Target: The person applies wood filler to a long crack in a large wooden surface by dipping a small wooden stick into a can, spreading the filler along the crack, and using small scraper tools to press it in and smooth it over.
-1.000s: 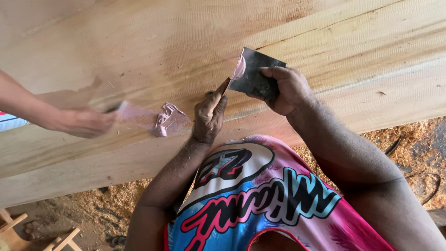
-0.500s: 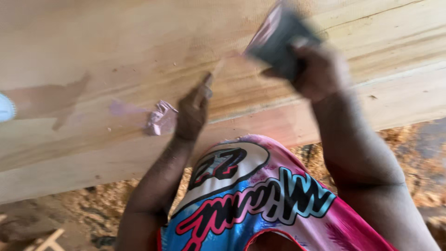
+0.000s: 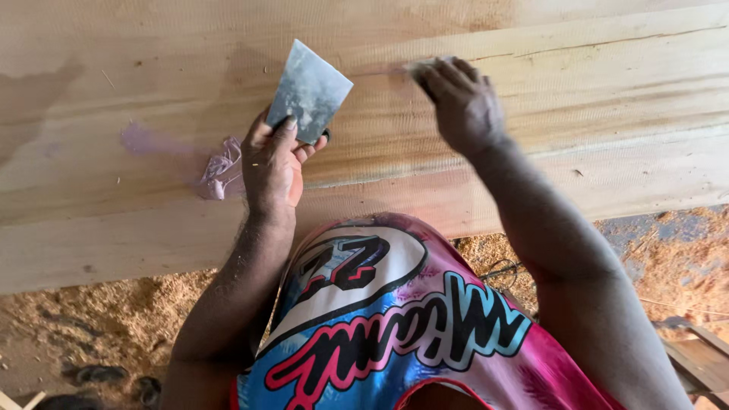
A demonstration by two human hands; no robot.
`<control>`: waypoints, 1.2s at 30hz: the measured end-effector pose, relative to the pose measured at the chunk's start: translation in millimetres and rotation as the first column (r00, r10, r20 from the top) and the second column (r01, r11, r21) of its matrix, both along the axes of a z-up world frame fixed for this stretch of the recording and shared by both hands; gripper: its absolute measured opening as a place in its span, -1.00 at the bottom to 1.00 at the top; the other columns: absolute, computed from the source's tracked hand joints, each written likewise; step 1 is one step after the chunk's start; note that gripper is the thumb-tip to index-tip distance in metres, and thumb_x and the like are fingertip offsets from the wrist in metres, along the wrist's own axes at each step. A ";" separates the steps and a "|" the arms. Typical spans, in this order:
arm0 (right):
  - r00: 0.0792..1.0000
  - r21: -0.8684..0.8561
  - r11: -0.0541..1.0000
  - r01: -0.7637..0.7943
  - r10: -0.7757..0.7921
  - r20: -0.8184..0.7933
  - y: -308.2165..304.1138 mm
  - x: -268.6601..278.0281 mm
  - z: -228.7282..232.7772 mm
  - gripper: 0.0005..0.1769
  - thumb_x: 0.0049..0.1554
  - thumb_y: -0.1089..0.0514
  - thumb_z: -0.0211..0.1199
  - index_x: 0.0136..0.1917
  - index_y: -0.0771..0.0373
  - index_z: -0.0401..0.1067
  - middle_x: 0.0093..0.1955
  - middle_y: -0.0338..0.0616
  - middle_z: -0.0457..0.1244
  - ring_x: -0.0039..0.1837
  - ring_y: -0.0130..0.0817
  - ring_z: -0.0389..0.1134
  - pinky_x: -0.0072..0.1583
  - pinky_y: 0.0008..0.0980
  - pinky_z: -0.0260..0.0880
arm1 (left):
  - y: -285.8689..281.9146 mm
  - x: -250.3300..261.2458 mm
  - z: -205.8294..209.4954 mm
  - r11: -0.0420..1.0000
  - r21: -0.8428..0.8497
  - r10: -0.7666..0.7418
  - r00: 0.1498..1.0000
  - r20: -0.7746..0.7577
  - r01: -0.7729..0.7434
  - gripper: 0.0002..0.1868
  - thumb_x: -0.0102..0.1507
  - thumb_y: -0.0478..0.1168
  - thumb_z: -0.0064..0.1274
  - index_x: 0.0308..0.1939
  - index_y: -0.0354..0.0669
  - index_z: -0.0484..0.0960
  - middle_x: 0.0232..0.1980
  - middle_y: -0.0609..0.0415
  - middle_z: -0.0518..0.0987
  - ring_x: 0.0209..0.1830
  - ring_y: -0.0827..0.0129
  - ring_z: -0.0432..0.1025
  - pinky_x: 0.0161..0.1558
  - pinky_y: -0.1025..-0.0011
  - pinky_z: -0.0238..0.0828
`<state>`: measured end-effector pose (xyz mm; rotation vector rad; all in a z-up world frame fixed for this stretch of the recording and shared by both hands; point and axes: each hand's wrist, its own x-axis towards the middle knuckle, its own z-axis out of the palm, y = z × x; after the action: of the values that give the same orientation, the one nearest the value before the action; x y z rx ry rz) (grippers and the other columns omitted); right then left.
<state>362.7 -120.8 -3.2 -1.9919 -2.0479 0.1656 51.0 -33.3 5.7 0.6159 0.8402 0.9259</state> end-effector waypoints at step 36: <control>0.993 -0.260 0.960 0.101 -0.082 0.081 19.3 -49.5 17.7 -0.57 0.16 0.30 0.08 0.22 -0.03 0.54 0.25 -0.27 0.37 0.33 -0.19 0.32 0.16 0.09 0.33 | -17.3 -30.0 -5.0 1.000 0.018 0.003 0.994 0.108 -0.005 -0.79 0.36 -0.42 0.04 0.08 -0.42 0.54 -0.06 -0.17 0.64 -0.21 0.12 0.56 -0.17 0.26 0.54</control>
<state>313.2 -101.5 14.5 -2.2746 -2.0616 0.3731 21.1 -50.6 0.7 0.5750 0.7367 0.9633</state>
